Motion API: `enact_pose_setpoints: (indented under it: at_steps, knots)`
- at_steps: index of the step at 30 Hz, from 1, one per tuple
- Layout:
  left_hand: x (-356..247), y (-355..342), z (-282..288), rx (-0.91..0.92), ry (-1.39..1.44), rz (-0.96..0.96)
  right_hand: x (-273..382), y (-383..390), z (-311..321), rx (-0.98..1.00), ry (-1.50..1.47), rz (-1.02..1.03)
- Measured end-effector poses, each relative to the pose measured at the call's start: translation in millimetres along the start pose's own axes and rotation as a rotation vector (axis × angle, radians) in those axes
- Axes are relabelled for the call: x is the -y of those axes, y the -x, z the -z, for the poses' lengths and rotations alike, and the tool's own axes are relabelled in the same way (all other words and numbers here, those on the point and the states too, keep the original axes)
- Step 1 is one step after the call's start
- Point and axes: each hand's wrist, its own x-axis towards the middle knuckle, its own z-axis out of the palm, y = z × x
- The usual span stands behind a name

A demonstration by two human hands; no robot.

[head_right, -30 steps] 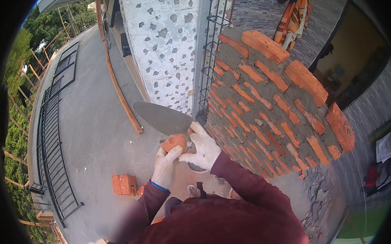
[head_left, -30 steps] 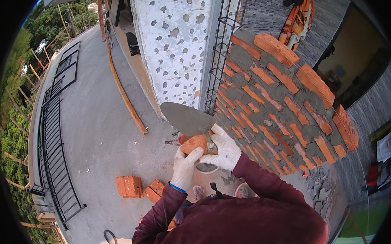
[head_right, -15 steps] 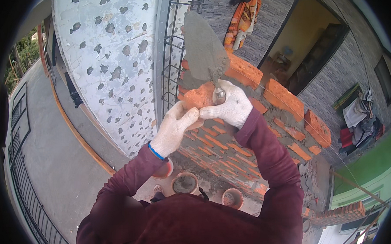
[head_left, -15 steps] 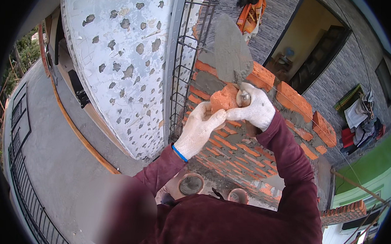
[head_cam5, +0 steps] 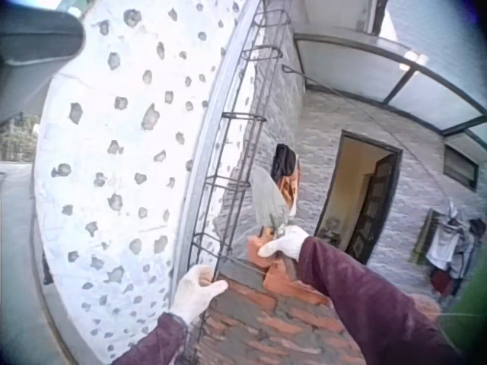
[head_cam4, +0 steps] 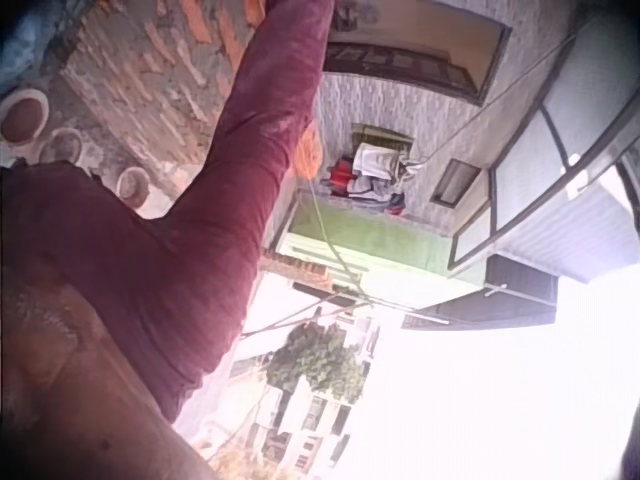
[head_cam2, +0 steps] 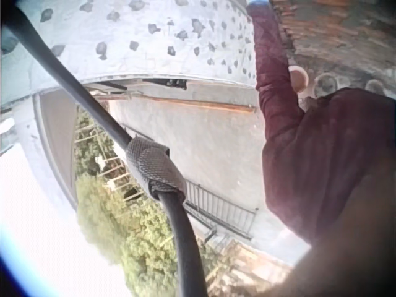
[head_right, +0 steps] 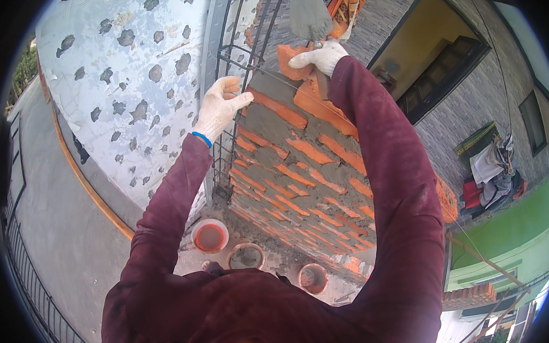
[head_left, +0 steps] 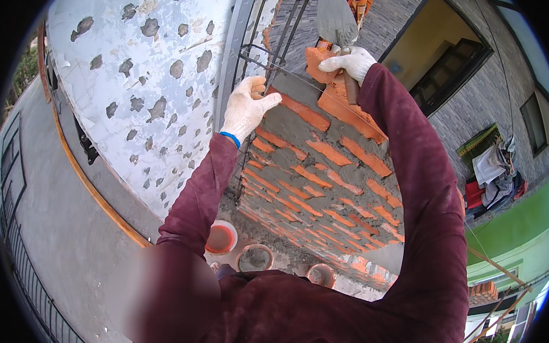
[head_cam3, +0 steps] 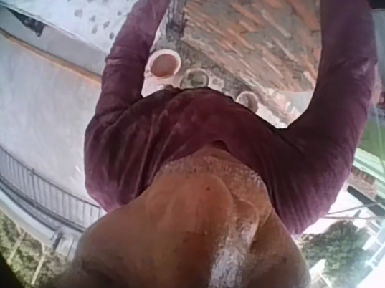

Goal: The person scoops mortar from a bucket with a trowel and spreads it on a partially built brick wall. They place bricks onto the mortar, tap them into alignment, and scrape off excess mortar. The process repeats as the wall height increases.

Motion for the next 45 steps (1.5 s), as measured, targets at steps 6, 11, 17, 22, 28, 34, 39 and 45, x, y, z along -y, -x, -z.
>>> enact_pose_setpoints:
  at_steps: [6,11,17,22,28,34,39,45]
  knots:
    - [0,-15,-34,-0.048,-0.146,-0.010,-9,-31,-12,0.056,-0.041,-0.126]
    - [30,-31,-15,-0.206,0.078,-0.042,-8,-50,-7,0.094,-0.115,-0.227]
    - [54,-28,40,-0.316,0.138,-0.073,-2,-38,-19,0.116,0.054,-0.182]
    - [65,-42,24,-0.177,0.049,-0.111,-5,-47,-22,0.208,0.045,-0.208]
    - [69,-62,26,-0.127,-0.018,-0.156,-15,-44,-25,0.214,-0.009,-0.220]
    - [47,-55,-30,-0.125,-0.230,-0.265,-10,-46,-29,0.226,-0.018,-0.229]
    - [24,-57,-51,-0.214,-0.357,-0.277,-18,-53,-25,0.208,-0.039,-0.234]
    - [23,-59,-70,-0.305,-0.352,-0.336,0,-44,-34,0.154,0.031,-0.250]
